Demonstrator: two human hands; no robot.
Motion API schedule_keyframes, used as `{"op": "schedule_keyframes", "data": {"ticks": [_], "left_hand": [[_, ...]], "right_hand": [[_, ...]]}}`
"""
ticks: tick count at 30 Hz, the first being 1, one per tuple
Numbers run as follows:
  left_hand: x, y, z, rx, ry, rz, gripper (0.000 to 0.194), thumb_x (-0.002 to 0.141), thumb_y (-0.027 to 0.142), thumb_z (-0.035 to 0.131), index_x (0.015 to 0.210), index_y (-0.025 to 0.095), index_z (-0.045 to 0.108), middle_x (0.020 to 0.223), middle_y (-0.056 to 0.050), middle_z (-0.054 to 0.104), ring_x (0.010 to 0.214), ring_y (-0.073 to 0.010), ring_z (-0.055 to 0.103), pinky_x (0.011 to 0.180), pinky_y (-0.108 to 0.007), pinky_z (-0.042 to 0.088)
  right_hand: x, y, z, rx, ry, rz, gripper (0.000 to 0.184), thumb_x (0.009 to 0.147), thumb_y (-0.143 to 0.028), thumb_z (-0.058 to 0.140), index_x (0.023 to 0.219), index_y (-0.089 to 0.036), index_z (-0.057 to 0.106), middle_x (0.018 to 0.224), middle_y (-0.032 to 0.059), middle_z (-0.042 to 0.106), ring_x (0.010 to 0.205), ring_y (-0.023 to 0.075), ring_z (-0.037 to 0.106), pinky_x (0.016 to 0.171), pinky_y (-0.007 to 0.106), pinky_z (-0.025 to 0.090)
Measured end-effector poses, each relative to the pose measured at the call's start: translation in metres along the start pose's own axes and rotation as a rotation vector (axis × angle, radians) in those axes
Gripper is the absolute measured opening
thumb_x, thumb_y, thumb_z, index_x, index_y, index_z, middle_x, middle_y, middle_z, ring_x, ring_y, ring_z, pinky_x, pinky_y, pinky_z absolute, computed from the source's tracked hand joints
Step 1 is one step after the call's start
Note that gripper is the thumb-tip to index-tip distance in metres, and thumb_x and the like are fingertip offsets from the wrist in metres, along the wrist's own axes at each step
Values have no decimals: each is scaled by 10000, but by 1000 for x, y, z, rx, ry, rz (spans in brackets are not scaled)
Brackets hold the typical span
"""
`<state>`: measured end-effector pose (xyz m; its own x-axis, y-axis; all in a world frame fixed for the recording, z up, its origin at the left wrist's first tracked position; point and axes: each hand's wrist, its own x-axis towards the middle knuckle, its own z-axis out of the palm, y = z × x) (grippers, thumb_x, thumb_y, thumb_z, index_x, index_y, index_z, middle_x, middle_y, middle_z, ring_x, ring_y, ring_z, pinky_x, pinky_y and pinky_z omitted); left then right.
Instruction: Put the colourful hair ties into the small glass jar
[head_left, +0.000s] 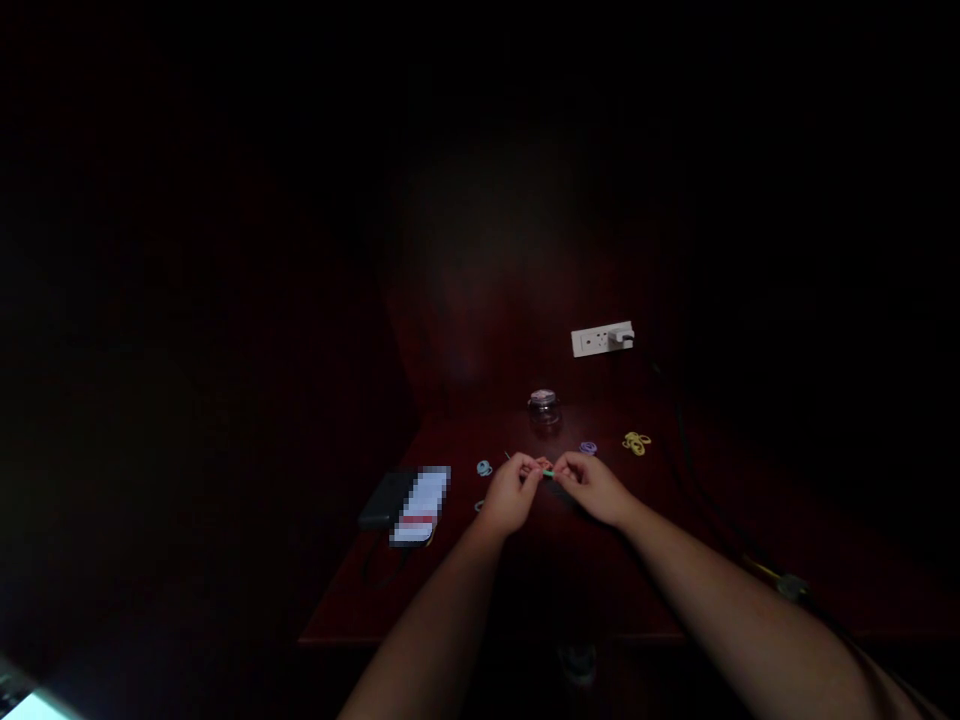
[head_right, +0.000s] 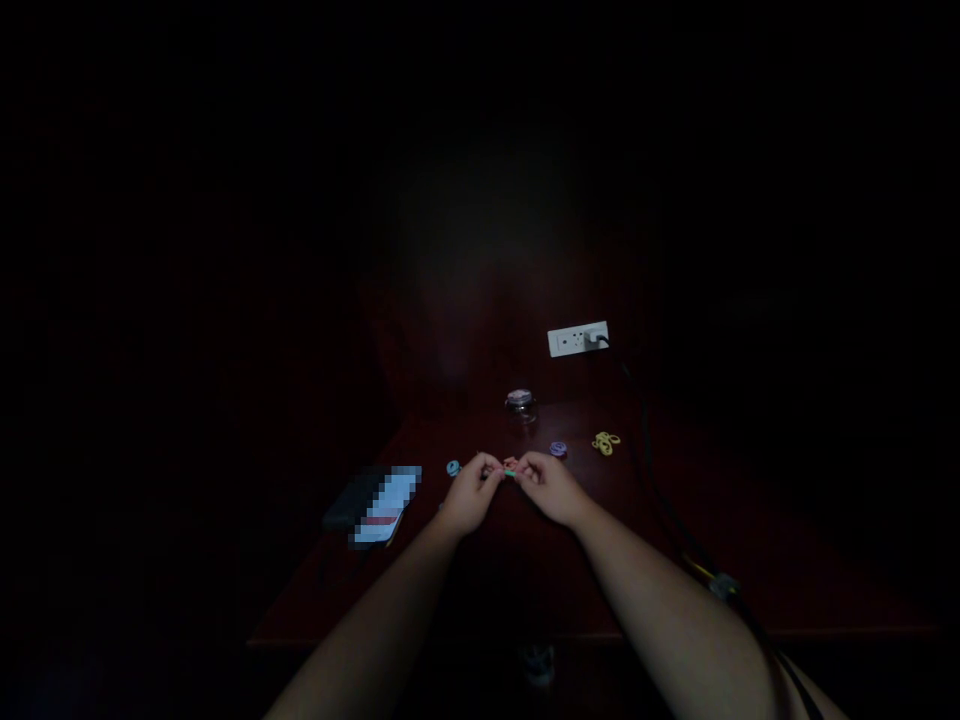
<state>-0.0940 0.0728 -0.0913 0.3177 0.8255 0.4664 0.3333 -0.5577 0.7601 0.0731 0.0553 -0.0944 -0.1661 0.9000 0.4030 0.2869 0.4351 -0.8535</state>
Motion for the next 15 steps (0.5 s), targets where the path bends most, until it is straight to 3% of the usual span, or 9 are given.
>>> {"op": "schedule_keyframes", "data": {"ticks": [8, 15], "left_hand": [[2, -3, 5, -100, 22, 22, 110, 805, 210, 565, 906, 168, 550, 916, -49, 657, 784, -125, 585, 703, -244, 459], [3, -3, 4, -51, 32, 45, 112, 794, 210, 579, 899, 171, 581, 897, -44, 665, 774, -121, 594, 660, -224, 449]], "right_hand": [[3, 4, 0, 47, -32, 2, 201, 717, -358, 566, 688, -162, 538, 572, -45, 443, 522, 87, 372, 508, 217, 292], [6, 16, 0, 65, -14, 11, 243, 725, -403, 579, 703, -163, 545, 574, -40, 466, 512, 88, 391, 499, 217, 309]]}}
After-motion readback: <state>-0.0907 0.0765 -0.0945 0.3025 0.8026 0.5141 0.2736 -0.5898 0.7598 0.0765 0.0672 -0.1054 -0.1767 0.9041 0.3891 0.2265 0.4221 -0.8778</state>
